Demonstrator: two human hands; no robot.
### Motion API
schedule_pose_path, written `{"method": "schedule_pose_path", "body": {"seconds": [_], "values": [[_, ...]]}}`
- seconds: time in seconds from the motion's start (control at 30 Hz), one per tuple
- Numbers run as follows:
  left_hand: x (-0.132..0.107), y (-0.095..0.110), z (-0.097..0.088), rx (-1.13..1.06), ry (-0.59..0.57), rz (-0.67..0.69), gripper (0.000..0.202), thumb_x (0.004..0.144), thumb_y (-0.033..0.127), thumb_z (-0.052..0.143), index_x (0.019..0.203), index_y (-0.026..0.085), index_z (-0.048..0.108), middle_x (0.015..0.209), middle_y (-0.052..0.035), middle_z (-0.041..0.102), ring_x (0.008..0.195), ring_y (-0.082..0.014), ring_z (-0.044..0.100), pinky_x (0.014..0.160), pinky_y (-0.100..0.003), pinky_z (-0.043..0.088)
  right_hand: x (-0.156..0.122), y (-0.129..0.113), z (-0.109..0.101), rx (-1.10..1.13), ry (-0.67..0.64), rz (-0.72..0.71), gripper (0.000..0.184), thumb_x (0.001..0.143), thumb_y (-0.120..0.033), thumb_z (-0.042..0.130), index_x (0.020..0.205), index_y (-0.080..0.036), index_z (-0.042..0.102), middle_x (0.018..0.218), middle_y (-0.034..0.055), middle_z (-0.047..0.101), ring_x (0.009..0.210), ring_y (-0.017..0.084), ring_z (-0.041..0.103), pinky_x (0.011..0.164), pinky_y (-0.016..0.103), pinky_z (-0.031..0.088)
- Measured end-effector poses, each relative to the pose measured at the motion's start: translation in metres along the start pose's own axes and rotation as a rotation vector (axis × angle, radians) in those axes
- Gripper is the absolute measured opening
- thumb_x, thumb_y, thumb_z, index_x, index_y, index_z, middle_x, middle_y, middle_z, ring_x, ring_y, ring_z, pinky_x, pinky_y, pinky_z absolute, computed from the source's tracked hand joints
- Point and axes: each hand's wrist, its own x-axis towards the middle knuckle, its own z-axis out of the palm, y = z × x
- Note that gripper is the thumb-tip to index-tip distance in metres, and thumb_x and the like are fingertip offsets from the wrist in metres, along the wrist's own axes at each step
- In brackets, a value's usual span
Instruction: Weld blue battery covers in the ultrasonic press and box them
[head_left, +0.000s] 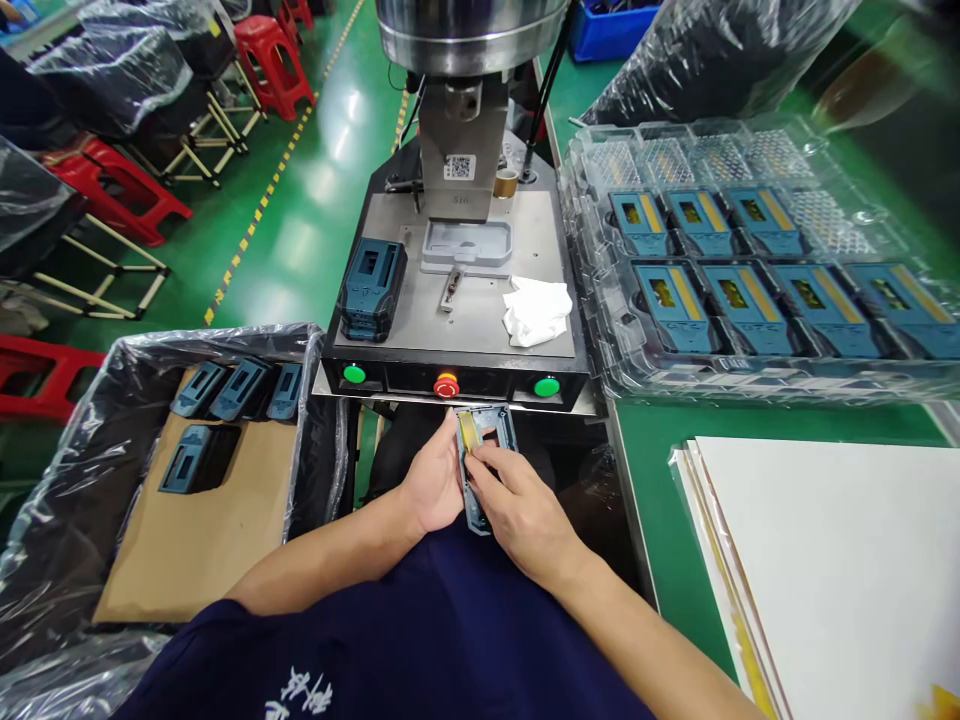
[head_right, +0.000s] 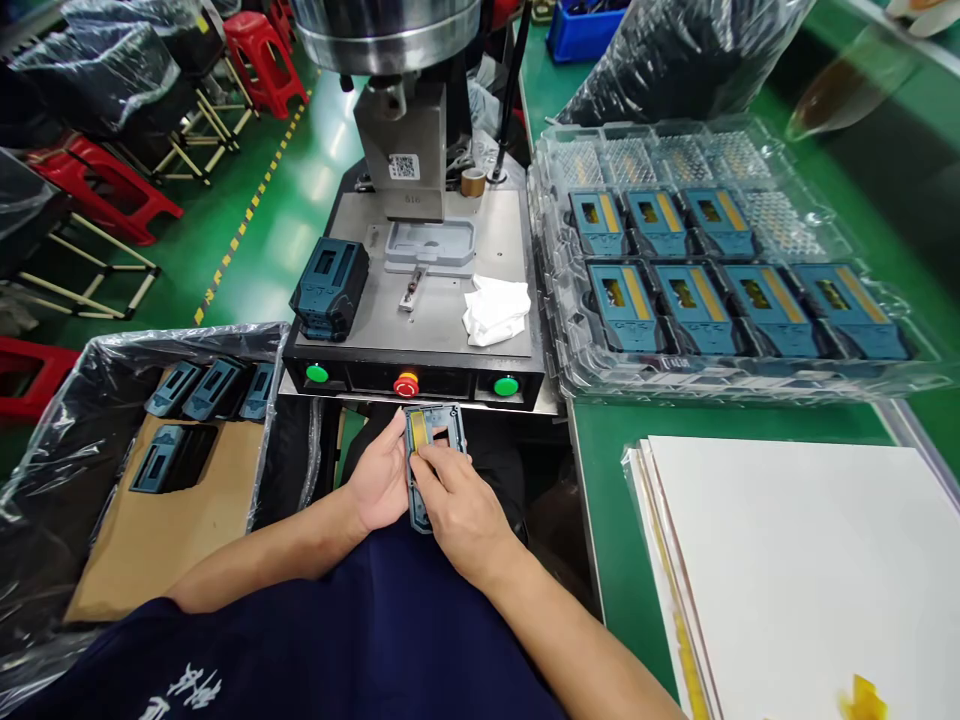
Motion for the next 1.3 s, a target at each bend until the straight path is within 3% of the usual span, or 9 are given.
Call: {"method": "schedule_pose_path", "body": {"seconds": [0.17,0.33,0.43,0.57,0.73,0.9,1.03,1.13,1.3], "values": [[0.000,0.001,-0.001,-0.003,0.002,-0.021,0.051,0.093,0.052,0.035,0.113,0.013,0.063,0.098,-0.0115,0.069,0.091,-0.0240,0.066,0.086,-0.036,0.050,0.006,0.000,-0.010,-0.035,-0.079,-0.074,0.030,0.091,-0.016,0.048,0.119,-0.013,0.061,0.117,0.0140,0.062,0.120,0.026,0.052,0.104,0.045,0.046],[0.001,0.003,-0.003,-0.007,0.004,0.048,0.049,0.095,0.048,0.034,0.107,0.012,0.064,0.096,-0.0116,0.069,0.092,-0.0231,0.066,0.089,-0.035,0.049,0.004,-0.003,-0.009,-0.048,-0.086,-0.092,0.031,0.091,-0.021,0.051,0.121,-0.013,0.058,0.124,0.0140,0.059,0.126,0.028,0.047,0.106,0.051,0.043],[0.000,0.006,-0.002,-0.016,-0.020,0.076,0.049,0.095,0.047,0.033,0.105,0.010,0.065,0.095,-0.0125,0.069,0.096,-0.0247,0.065,0.091,-0.037,0.047,-0.001,-0.003,-0.010,0.004,0.045,-0.053,0.041,0.089,-0.021,0.054,0.130,-0.018,0.051,0.128,0.0130,0.057,0.127,0.029,0.046,0.103,0.052,0.044],[-0.003,0.013,0.001,-0.009,-0.064,0.078,0.058,0.093,0.054,0.031,0.111,0.009,0.063,0.104,-0.0170,0.068,0.102,-0.0289,0.063,0.092,-0.043,0.047,-0.007,-0.003,-0.016,0.024,0.229,0.198,0.058,0.084,-0.030,0.061,0.138,-0.021,0.041,0.127,0.0153,0.054,0.119,0.032,0.050,0.098,0.053,0.046],[-0.004,0.014,0.005,-0.019,-0.073,0.150,0.059,0.092,0.057,0.032,0.113,0.011,0.062,0.113,-0.0160,0.066,0.112,-0.0304,0.058,0.096,-0.045,0.045,-0.007,-0.010,-0.013,-0.022,0.076,0.322,0.082,0.076,-0.049,0.068,0.142,-0.018,0.030,0.129,0.0182,0.048,0.118,0.035,0.049,0.096,0.053,0.047],[-0.006,0.012,0.003,-0.009,-0.070,0.224,0.052,0.093,0.051,0.036,0.117,0.013,0.062,0.117,-0.0142,0.064,0.117,-0.0268,0.055,0.101,-0.040,0.041,0.003,-0.011,-0.012,-0.127,-0.009,0.297,0.078,0.074,-0.035,0.066,0.141,-0.015,0.031,0.125,0.0187,0.050,0.112,0.034,0.052,0.092,0.051,0.049],[-0.012,0.017,-0.008,0.039,-0.107,0.236,0.054,0.093,0.053,0.036,0.126,0.015,0.056,0.129,-0.0151,0.057,0.121,-0.0264,0.052,0.103,-0.040,0.038,0.031,0.013,-0.038,-0.240,-0.016,0.166,0.075,0.073,-0.031,0.061,0.139,-0.012,0.033,0.127,0.0199,0.051,0.116,0.034,0.051,0.097,0.050,0.046],[-0.019,0.023,-0.023,0.101,-0.055,0.231,0.058,0.092,0.056,0.036,0.132,0.017,0.051,0.136,-0.0158,0.052,0.124,-0.0288,0.050,0.105,-0.044,0.034,0.075,0.043,-0.070,-0.325,-0.024,0.121,0.073,0.072,-0.036,0.062,0.137,-0.011,0.037,0.127,0.0195,0.053,0.117,0.034,0.050,0.098,0.049,0.043],[-0.031,0.033,-0.049,0.097,0.042,0.246,0.060,0.090,0.058,0.039,0.133,0.017,0.050,0.138,-0.0166,0.050,0.125,-0.0304,0.049,0.105,-0.046,0.032,0.168,0.091,-0.112,-0.506,-0.262,0.176,0.069,0.065,-0.034,0.067,0.127,-0.010,0.049,0.122,0.0171,0.058,0.111,0.031,0.055,0.094,0.037,0.044]]}}
